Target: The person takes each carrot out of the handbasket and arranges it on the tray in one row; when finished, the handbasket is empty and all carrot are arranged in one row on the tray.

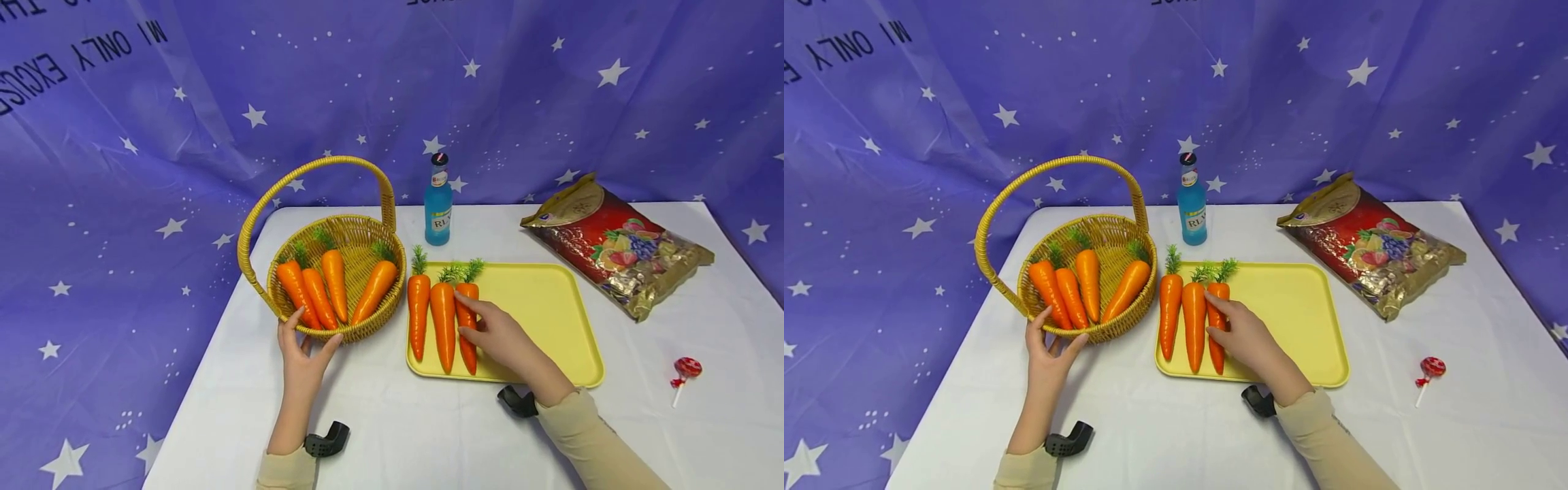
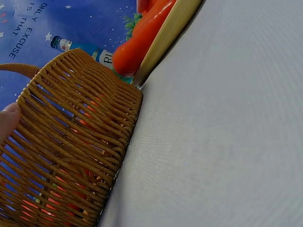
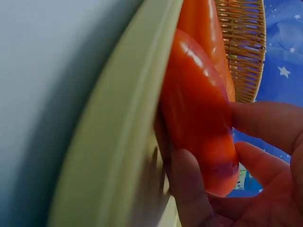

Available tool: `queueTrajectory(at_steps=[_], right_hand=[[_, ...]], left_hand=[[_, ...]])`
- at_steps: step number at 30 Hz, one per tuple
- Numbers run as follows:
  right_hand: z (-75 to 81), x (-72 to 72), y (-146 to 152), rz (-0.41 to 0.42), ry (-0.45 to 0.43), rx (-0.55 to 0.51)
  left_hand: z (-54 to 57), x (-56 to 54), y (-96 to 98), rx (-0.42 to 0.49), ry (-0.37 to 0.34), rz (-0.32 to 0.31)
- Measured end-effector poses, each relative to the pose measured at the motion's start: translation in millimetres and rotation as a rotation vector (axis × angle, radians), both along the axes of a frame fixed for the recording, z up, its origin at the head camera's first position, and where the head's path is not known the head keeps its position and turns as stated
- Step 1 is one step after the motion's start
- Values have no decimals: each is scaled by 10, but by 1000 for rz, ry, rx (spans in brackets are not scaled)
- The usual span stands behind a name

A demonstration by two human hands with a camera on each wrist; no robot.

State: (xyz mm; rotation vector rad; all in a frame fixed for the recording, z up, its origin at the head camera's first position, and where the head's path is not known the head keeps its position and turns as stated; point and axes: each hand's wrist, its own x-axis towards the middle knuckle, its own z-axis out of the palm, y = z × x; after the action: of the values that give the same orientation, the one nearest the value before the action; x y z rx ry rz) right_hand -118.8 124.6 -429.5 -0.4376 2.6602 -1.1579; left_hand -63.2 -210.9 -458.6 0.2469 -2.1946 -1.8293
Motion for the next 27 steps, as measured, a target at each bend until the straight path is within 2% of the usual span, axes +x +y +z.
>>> queueTrajectory(at_steps=[7,13,19,27], right_hand=[[42,95,-85,-24,31,138],[59,111,-92,-62,60,240],[58,108,-96,-55,72,293],[55,136,-95,-34,88,304]], left_hand=[[-12,-23,2,-12,23,4],[-1,-24,29,-28,53,3],[4,-13,28,-32,42,9],[-17,4,20,-23,39,14]])
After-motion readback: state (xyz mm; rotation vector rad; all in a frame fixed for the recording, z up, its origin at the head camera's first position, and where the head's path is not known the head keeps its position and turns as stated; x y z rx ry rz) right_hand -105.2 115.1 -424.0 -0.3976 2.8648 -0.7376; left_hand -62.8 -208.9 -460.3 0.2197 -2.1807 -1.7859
